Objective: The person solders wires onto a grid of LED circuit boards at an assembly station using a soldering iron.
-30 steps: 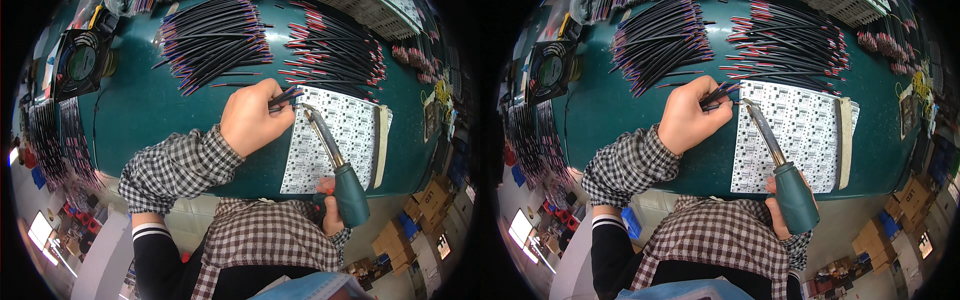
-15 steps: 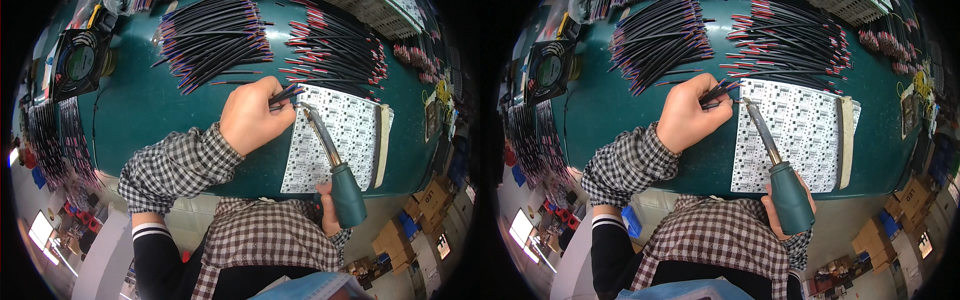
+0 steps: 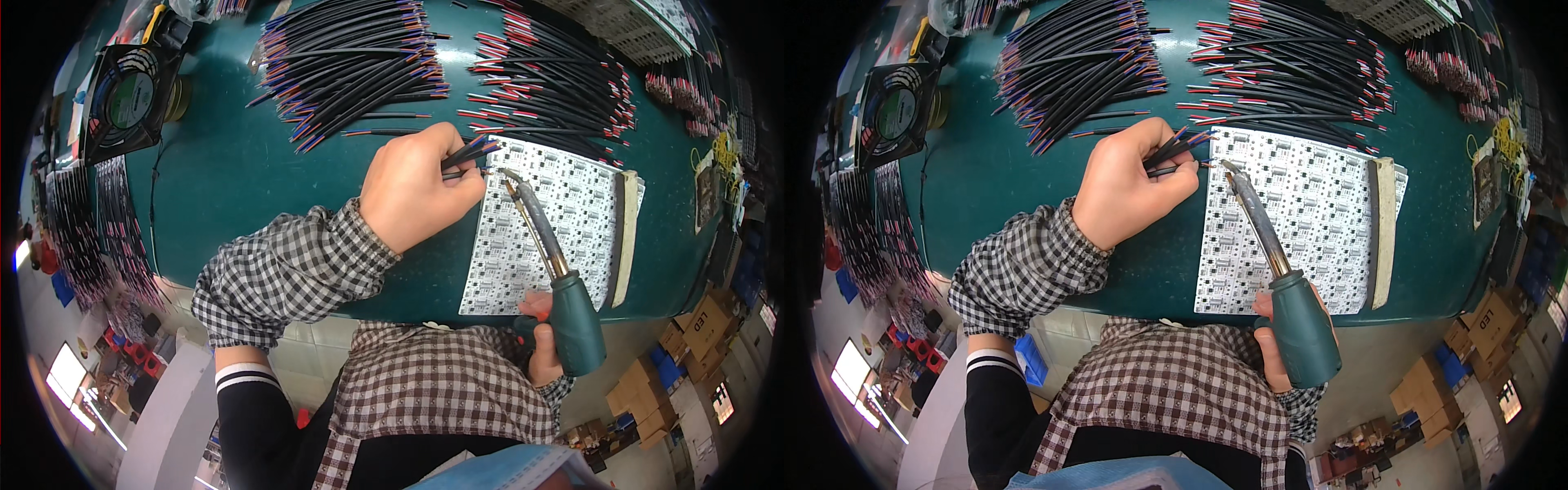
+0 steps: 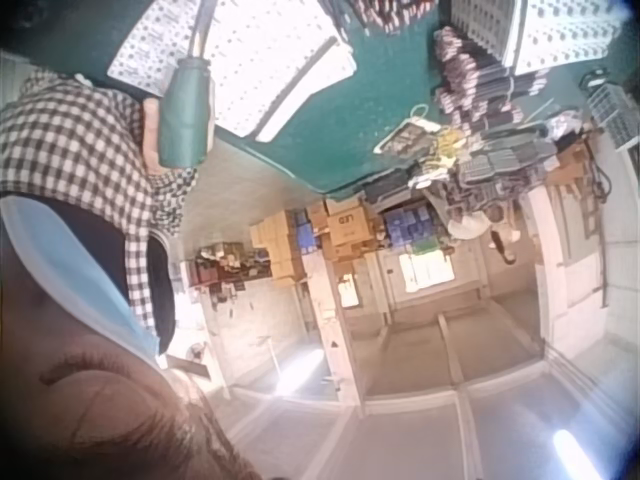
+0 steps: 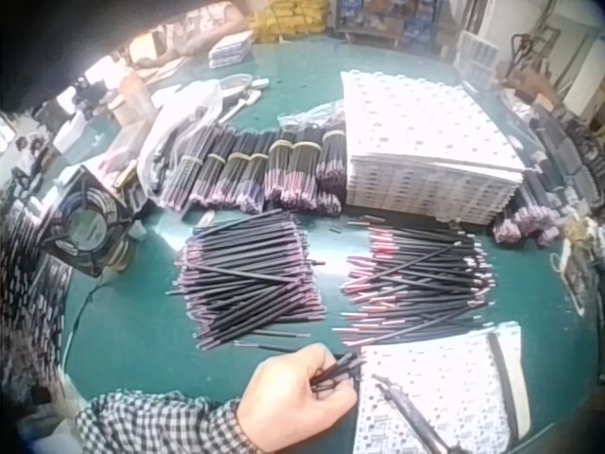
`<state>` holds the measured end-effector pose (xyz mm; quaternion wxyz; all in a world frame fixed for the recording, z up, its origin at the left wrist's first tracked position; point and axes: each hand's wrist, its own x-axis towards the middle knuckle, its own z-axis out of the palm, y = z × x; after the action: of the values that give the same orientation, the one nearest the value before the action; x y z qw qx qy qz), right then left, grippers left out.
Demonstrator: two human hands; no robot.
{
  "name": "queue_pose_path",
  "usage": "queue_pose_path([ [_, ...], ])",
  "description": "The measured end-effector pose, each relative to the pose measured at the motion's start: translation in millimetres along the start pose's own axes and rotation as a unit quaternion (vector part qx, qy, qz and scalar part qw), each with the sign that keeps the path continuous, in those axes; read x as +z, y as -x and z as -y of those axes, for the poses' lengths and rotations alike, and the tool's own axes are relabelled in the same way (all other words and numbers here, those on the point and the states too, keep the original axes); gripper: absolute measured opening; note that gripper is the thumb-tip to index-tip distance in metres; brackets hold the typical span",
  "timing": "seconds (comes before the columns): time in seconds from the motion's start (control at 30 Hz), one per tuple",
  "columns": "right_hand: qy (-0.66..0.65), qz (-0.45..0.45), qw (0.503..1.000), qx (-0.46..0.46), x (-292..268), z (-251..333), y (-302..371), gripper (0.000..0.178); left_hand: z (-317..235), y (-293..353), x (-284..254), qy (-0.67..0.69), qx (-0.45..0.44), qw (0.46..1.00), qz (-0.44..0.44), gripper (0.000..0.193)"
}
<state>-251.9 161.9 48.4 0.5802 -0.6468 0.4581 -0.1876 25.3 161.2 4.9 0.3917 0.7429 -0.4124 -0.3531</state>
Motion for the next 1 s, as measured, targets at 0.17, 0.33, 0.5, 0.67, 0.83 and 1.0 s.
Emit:
queue_pose_path([
  [0.17,-0.035,-0.016,0.999,0.005,5,7,-4,0.037,0,0,1,-0.005,-0.003,1.0,0.001,0.015],
  [0.33,-0.001,0.019,1.0,0.013,3,11,-5,0.031,0,0,3,-0.035,0.011,0.999,-0.013,0.018],
  [0.5,-0.035,0.002,0.999,0.025,4,7,-3,0.029,-4,-4,3,-0.063,0.006,0.998,-0.002,0.021],
  [0.67,-0.016,0.031,0.999,-0.001,-1,3,-5,0.033,-4,-6,2,-0.066,0.002,0.998,0.009,0.022],
  [0.83,-0.029,0.014,0.999,0.028,3,7,-6,0.032,-2,-7,3,-0.065,0.003,0.998,0.011,0.022],
  [1.0,-0.005,0.004,1.0,0.026,0,0,1,0.034,-4,-7,2,-0.068,-0.002,0.998,0.016,0.022],
])
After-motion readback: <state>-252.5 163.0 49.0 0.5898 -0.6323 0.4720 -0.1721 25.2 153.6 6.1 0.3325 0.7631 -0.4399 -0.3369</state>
